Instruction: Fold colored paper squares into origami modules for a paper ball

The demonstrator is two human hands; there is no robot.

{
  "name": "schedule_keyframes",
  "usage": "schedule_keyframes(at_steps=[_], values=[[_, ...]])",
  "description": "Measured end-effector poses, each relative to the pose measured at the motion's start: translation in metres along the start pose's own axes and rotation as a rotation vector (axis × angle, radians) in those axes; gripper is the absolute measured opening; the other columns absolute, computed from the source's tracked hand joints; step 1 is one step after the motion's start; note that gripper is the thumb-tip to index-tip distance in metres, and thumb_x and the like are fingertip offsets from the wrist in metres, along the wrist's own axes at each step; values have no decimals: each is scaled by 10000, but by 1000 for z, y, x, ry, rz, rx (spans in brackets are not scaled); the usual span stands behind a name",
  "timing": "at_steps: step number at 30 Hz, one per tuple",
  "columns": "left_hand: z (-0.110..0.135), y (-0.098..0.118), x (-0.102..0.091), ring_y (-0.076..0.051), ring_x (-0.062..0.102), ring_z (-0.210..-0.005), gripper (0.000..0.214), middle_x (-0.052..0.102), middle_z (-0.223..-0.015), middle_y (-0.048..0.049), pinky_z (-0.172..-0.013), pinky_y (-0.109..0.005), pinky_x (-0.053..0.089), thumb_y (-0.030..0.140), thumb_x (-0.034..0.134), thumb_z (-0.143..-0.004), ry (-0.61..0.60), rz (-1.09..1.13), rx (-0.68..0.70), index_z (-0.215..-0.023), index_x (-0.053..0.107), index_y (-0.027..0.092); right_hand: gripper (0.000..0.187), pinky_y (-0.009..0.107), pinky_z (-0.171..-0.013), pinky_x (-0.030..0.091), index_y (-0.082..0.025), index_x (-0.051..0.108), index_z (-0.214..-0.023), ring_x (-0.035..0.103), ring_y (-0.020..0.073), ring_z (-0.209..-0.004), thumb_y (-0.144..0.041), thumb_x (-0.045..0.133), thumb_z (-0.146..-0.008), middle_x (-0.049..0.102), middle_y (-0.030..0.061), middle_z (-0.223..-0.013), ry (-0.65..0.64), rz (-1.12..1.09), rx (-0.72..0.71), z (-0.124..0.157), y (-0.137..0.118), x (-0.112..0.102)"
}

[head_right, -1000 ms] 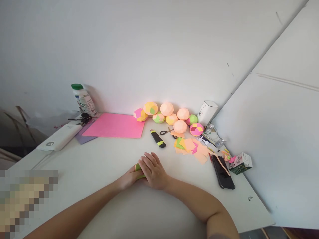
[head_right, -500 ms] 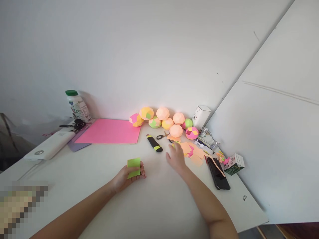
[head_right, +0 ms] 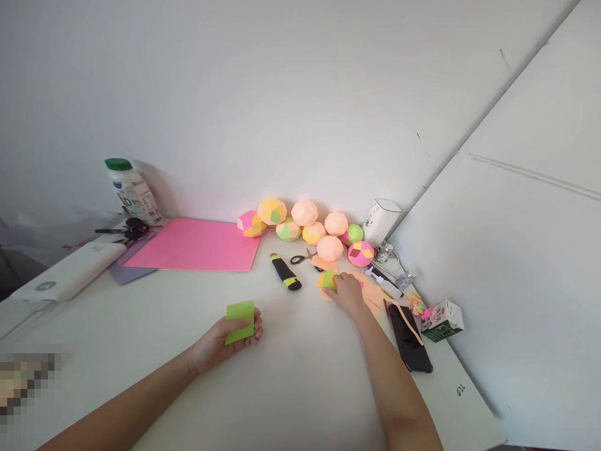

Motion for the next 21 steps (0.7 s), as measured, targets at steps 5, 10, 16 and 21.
schedule_keyframes(at_steps=[5, 10, 16, 21], values=[[0, 0, -1, -175, 587, -724, 201, 585, -801, -29, -695, -334, 472, 229, 664, -724, 10, -16, -13, -900, 590, 167, 304, 306, -765, 367, -151, 591, -1041, 529, 259, -977, -392, 477, -894, 605, 129, -1012, -4, 18, -1, 0, -2, 2], [0, -1, -2, -179, 596, -725, 201, 592, -791, -28, -703, -343, 481, 226, 671, -728, 36, -3, -24, -901, 589, 167, 293, 296, -788, 365, -176, 597, -1003, 524, 242, -997, -417, 459, -908, 593, 114, -1035, -18, -3, 0, 0, -1, 0], [0, -2, -3, -184, 611, -735, 214, 601, -786, -32, -721, -354, 489, 224, 667, -739, 43, 1, -21, -928, 588, 162, 301, 295, -803, 363, -181, 601, -1014, 525, 239, -1023, -420, 451, -909, 593, 102, -1047, -24, -30, 15, -1, 1, 0], [0, -1, -2, -180, 612, -730, 226, 602, -769, -30, -735, -356, 491, 226, 672, -736, 41, -4, -32, -931, 584, 156, 297, 281, -791, 361, -183, 603, -993, 540, 226, -1008, -401, 411, -931, 605, 99, -1048, -27, -34, 22, -2, 1, 0]])
Point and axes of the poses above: each hand's wrist, its own z-axis away from the middle knuckle, its own x-axis out of the palm, y = z × x, the point moved 2 cm from there along -z, towards the middle knuckle
